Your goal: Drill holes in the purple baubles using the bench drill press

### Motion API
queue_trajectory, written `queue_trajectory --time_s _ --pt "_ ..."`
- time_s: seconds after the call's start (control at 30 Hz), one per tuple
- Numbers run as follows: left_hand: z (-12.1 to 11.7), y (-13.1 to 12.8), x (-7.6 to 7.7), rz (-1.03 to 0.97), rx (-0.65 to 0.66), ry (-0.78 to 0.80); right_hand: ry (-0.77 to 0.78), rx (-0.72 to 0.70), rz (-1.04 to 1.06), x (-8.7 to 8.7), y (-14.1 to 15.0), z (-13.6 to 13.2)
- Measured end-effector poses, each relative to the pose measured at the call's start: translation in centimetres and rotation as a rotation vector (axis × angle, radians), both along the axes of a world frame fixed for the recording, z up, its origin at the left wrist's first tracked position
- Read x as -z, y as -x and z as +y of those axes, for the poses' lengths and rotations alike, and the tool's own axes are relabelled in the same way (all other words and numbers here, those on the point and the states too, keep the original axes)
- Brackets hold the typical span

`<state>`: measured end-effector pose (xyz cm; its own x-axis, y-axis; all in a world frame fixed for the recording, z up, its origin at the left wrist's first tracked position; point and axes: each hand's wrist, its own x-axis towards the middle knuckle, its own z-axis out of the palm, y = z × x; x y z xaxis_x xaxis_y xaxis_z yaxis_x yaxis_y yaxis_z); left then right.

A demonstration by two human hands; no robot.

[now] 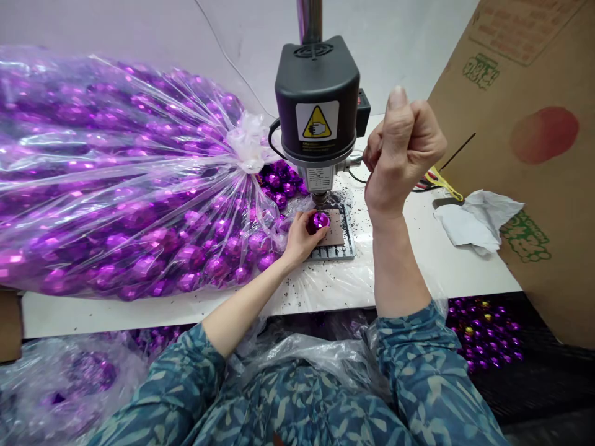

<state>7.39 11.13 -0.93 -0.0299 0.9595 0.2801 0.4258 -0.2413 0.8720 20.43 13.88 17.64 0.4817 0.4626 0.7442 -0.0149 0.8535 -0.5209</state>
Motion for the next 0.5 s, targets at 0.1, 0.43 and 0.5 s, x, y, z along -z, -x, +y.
queue_trajectory --time_s 0.1,0.43,0.5 --pt "-0.2 -0.5 0.2 0.007 -0.011 -0.056 0.012 0.004 -0.021 -0.1 0.0 -0.1" --pt "-0.2 -0.7 1.4 -0.139 -0.035 -0.001 -0.005 0.053 0.041 2.3 -0.2 -0.1" --pt "-0.2 -0.8 1.4 -0.144 -0.038 0.001 -0.032 0.054 0.057 2.8 -0.2 -0.4"
